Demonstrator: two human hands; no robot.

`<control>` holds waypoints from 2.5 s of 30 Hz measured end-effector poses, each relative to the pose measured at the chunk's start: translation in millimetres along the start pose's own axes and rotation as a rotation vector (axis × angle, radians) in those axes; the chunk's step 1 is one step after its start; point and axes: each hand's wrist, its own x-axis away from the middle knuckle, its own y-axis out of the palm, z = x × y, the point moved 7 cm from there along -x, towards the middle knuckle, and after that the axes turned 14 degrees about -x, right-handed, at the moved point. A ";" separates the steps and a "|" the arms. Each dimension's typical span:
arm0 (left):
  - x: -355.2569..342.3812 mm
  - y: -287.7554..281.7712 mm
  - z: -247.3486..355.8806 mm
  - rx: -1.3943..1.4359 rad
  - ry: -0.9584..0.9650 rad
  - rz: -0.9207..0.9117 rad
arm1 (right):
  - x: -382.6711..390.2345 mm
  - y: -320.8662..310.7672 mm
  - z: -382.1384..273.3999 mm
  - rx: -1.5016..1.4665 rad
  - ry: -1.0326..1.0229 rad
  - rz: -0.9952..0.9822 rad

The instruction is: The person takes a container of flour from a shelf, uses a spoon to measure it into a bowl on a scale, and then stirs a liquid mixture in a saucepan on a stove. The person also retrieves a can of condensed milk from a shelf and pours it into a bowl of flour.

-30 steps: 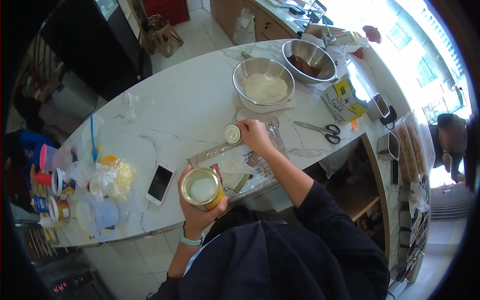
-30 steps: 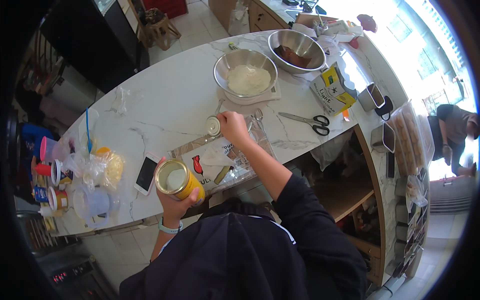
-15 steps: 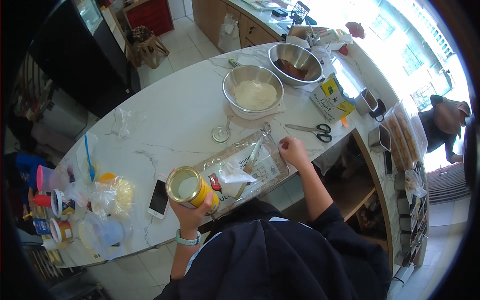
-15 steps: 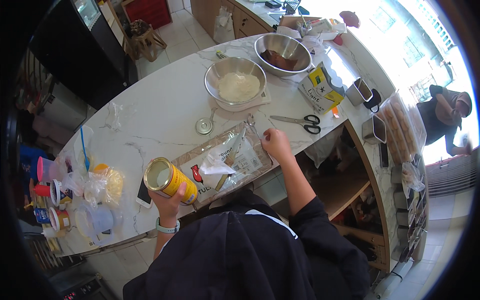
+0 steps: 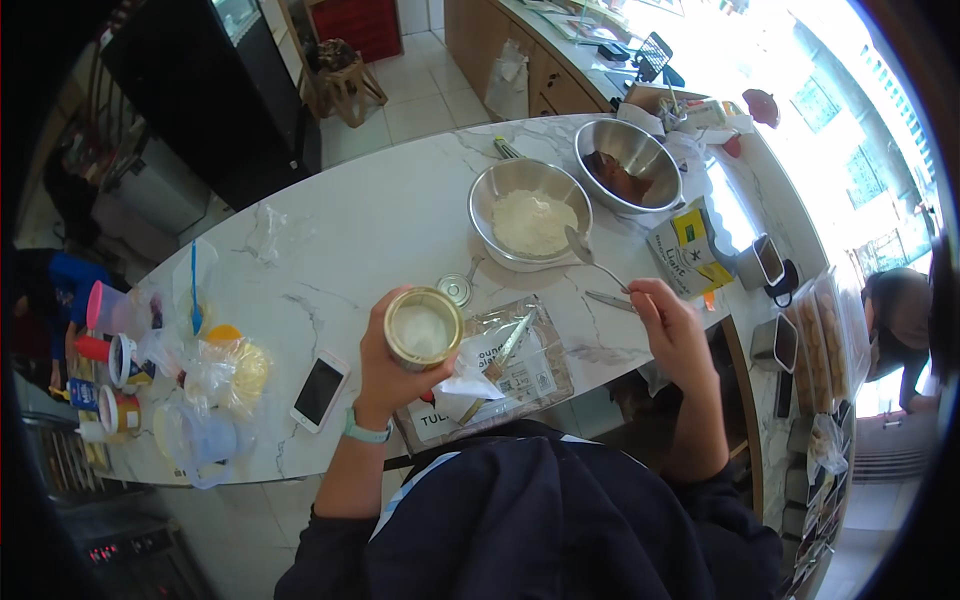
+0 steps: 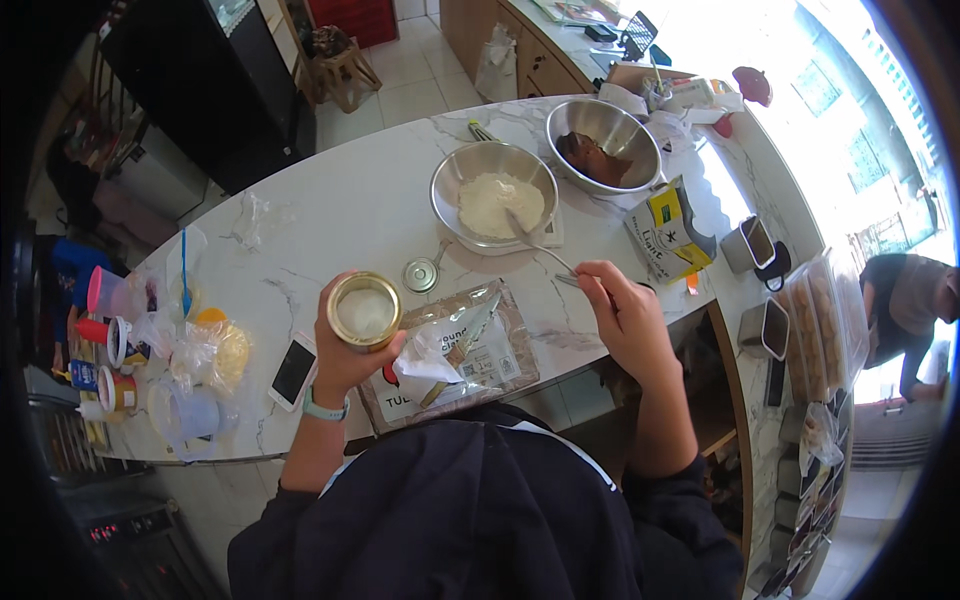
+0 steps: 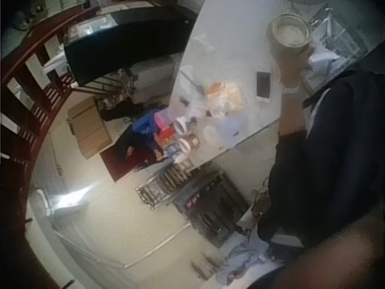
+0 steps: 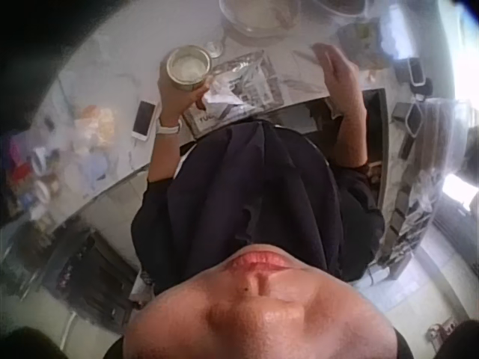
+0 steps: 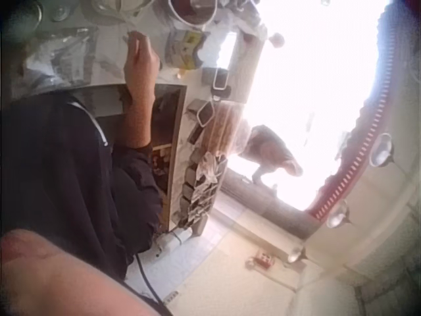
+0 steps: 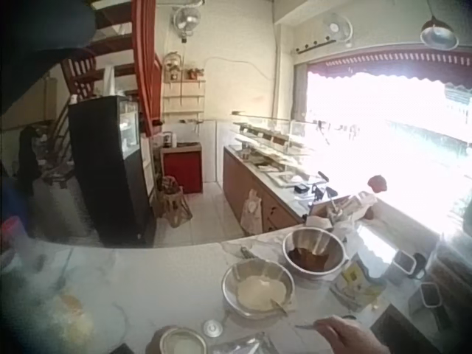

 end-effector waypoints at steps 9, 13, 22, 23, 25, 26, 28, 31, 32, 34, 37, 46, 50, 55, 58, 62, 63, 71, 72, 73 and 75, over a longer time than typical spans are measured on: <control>-26.4 43.5 -25.8 0.050 0.171 -0.033 | -30.1 55.2 -101.2 0.440 -0.582 -0.305; -30.6 31.4 -21.4 0.025 0.297 0.150 | -31.8 63.7 -102.5 0.209 -0.484 -0.359; -36.2 27.8 -14.8 0.233 0.298 0.169 | -21.2 80.8 -110.8 -0.201 -0.651 -0.009; -36.9 28.9 -13.5 0.231 0.311 0.172 | -21.6 85.2 -107.3 -0.197 -0.650 -0.002; -37.9 32.2 -16.8 0.201 0.323 0.146 | -24.6 95.0 -97.3 -0.199 -0.623 -0.035; -37.7 34.0 -19.0 0.167 0.330 0.125 | -26.4 96.4 -91.0 -0.197 -0.623 -0.031; -37.1 36.6 -24.1 0.116 0.285 0.102 | -38.3 95.2 -63.2 -0.328 -0.397 -0.004; -40.4 44.4 -26.0 0.048 0.204 0.061 | -47.9 96.7 -20.9 -0.779 -0.032 0.073; -42.5 46.0 -26.2 0.028 0.167 0.046 | -50.0 98.2 -11.0 -0.863 0.030 0.082; -45.8 47.6 -23.0 -0.012 0.163 0.024 | -53.6 98.9 2.5 -0.899 0.077 0.090; -50.3 51.2 -15.9 -0.097 0.168 -0.006 | -53.8 96.0 17.5 -0.966 0.138 0.119; -70.9 60.7 -13.5 -0.219 0.137 -0.014 | -63.3 61.2 35.9 -1.037 0.106 0.253; -80.5 65.5 -19.7 -0.233 0.084 -0.021 | -73.0 40.9 42.5 -1.050 0.036 0.340; -80.2 59.4 -32.8 -0.236 0.030 -0.002 | -85.7 29.9 65.1 -1.038 0.020 0.396; -75.8 52.9 -36.6 -0.223 -0.018 0.010 | -86.0 37.4 82.6 -0.944 0.025 0.434; -68.4 46.9 -36.0 -0.205 -0.051 0.025 | -75.5 60.3 82.6 -0.522 -0.103 0.363; -67.4 45.9 -35.4 -0.204 -0.051 0.026 | -70.0 64.0 84.0 -0.521 -0.103 0.363; -62.7 35.8 -34.5 -0.139 -0.042 0.018 | -51.2 63.1 17.1 -0.022 -0.623 0.134; -62.6 35.0 -34.2 -0.137 -0.042 0.017 | -53.9 46.7 9.8 -0.070 -0.658 0.258; -63.2 35.3 -33.2 -0.133 -0.034 0.014 | -60.2 34.4 8.0 -0.234 -0.586 0.297; -64.5 35.6 -29.9 -0.126 -0.024 0.007 | -68.7 16.6 -4.3 -0.392 -0.508 0.339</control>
